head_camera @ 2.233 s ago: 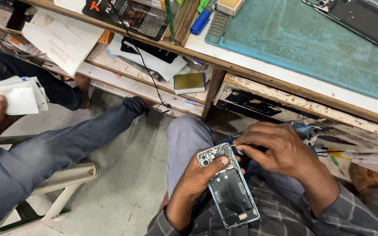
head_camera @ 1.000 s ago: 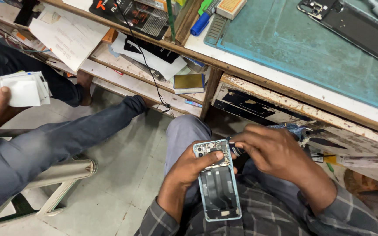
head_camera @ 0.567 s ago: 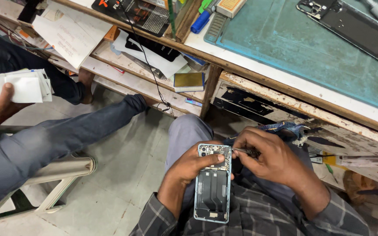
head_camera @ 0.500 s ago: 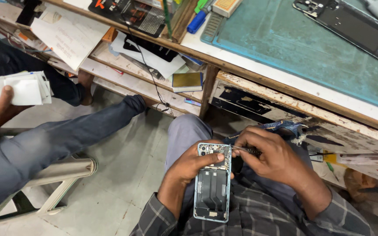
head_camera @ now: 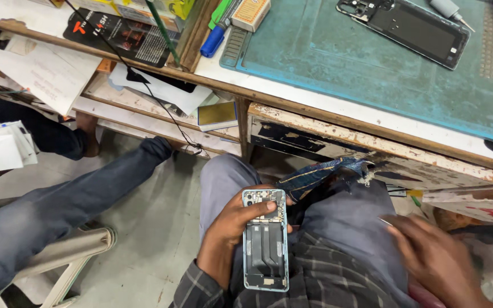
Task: The person uses tweezers to manipulate small internal components and ribbon cables inside a disassembled smartphone chassis. They carefully lift and adjust connectors on the motherboard while holding the device steady with their other hand.
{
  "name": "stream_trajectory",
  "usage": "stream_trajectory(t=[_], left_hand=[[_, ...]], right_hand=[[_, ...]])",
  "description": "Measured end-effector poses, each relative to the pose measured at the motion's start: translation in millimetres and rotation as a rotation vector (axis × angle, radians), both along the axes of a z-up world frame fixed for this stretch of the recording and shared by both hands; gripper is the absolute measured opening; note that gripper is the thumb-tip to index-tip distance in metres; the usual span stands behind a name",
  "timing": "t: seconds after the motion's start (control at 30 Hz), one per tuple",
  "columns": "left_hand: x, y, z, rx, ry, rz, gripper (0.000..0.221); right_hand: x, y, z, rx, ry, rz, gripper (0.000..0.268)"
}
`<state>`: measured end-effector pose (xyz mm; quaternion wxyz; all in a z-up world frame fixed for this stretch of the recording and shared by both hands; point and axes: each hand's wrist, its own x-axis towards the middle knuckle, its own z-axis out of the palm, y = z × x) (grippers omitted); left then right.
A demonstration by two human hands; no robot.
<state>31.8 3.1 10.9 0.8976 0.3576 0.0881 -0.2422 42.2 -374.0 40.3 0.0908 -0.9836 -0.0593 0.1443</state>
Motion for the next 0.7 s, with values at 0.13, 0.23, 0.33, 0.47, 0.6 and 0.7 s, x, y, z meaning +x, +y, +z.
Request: stream_trajectory(t=[0.13, 0.23, 0.33, 0.47, 0.6, 0.7], left_hand=[[-2.7, 5.8, 0.8, 0.002, 0.026, 0.058, 0.037], [-2.3, 10.2, 1.2, 0.001, 0.004, 0.100, 0.034], [-4.2, 15.1, 0.1, 0.047, -0.045, 0.110, 0.033], [-13.0, 22.4, -2.1, 0.149, -0.057, 0.102, 0.032], [-18.4, 27.4, 3.9, 0.141, 0.002, 0.132, 0.033], [-19.9, 25.6, 10.8, 0.124, 0.001, 0.133, 0.033]], right_hand=[[-47.7, -90.5, -49.9, -0.249, -0.086, -0.079, 0.028], [-79.9, -147.1, -88.1, -0.225, -0.133, -0.155, 0.024], [-96.0, -176.3, -116.9, -0.151, -0.193, -0.161, 0.020], [-93.5, -179.5, -134.0, -0.059, -0.254, -0.117, 0.017], [-111.1, -165.4, -126.8, -0.005, -0.305, -0.107, 0.017], [-110.1, -159.8, -120.9, 0.020, -0.389, -0.086, 0.018]])
